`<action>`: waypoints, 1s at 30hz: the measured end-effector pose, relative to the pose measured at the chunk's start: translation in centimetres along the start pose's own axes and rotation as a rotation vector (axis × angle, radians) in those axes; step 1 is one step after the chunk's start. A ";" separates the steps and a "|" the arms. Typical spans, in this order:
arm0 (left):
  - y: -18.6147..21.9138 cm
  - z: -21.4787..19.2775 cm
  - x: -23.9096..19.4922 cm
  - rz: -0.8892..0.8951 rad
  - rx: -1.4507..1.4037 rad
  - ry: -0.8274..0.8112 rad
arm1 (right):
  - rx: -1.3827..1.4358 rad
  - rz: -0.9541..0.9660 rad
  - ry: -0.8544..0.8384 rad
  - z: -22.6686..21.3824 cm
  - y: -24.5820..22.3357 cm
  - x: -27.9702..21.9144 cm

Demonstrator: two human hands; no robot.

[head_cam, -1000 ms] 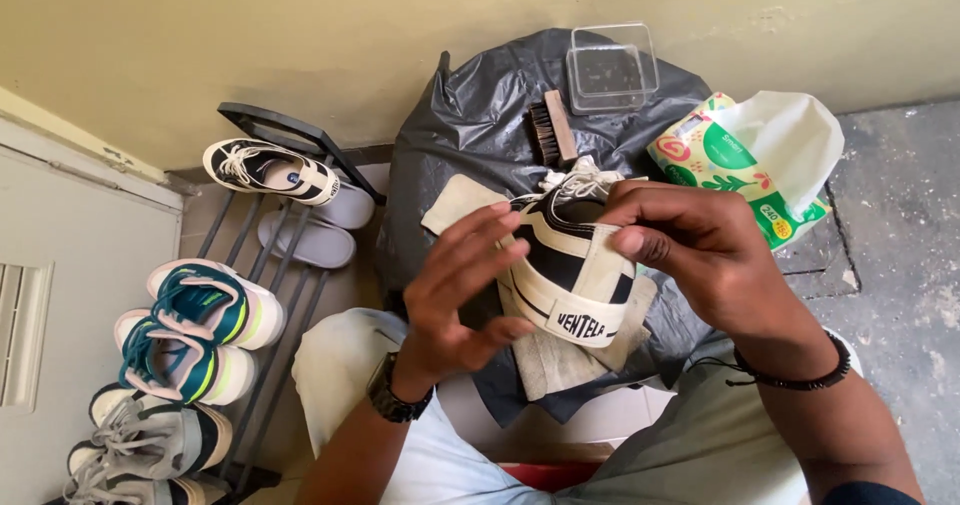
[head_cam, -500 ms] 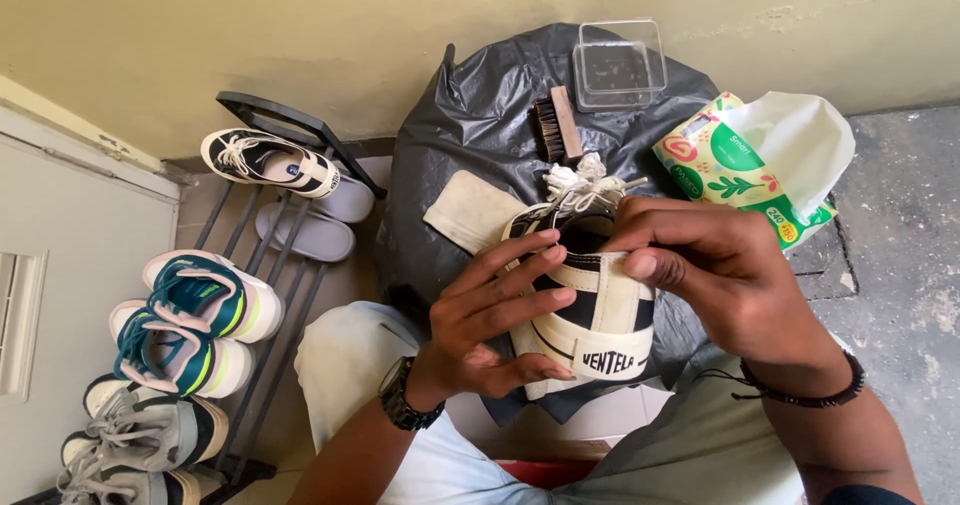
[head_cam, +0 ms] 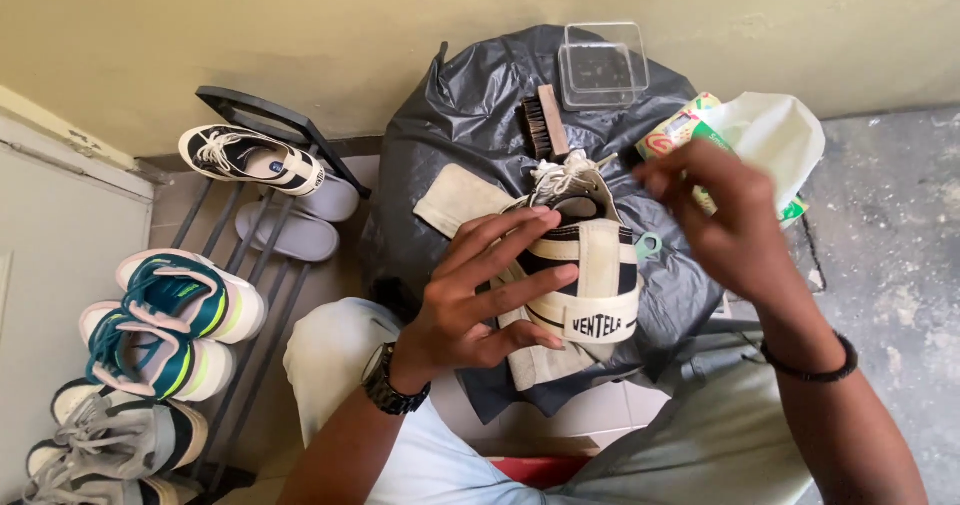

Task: The person scrubs the white rubber sole and upper of a black and white sneaker using a green brush and a white cloth. They rotate the shoe to clean different sides, wipe the surface, and then place the shoe on a nearby shoe rack before picking up another sneaker to continue cleaning.

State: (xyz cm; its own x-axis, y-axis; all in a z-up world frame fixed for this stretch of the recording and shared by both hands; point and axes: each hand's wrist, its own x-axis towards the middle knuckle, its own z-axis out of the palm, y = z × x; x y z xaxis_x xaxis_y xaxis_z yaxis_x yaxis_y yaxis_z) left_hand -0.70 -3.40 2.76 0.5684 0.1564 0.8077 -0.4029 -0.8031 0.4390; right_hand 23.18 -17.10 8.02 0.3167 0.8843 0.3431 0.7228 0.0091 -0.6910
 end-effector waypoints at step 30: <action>-1.0 1.2 1.3 -0.051 -0.158 0.282 | -0.639 -0.148 0.160 1.3 14.8 5.4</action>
State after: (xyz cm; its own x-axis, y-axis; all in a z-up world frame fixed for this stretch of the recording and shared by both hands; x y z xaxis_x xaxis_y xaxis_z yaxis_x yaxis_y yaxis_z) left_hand 1.29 -3.06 2.86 0.3789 0.3650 0.8504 -0.4979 -0.6942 0.5197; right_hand 34.82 -11.59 -1.20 0.2380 0.8147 0.5288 0.9712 -0.1967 -0.1341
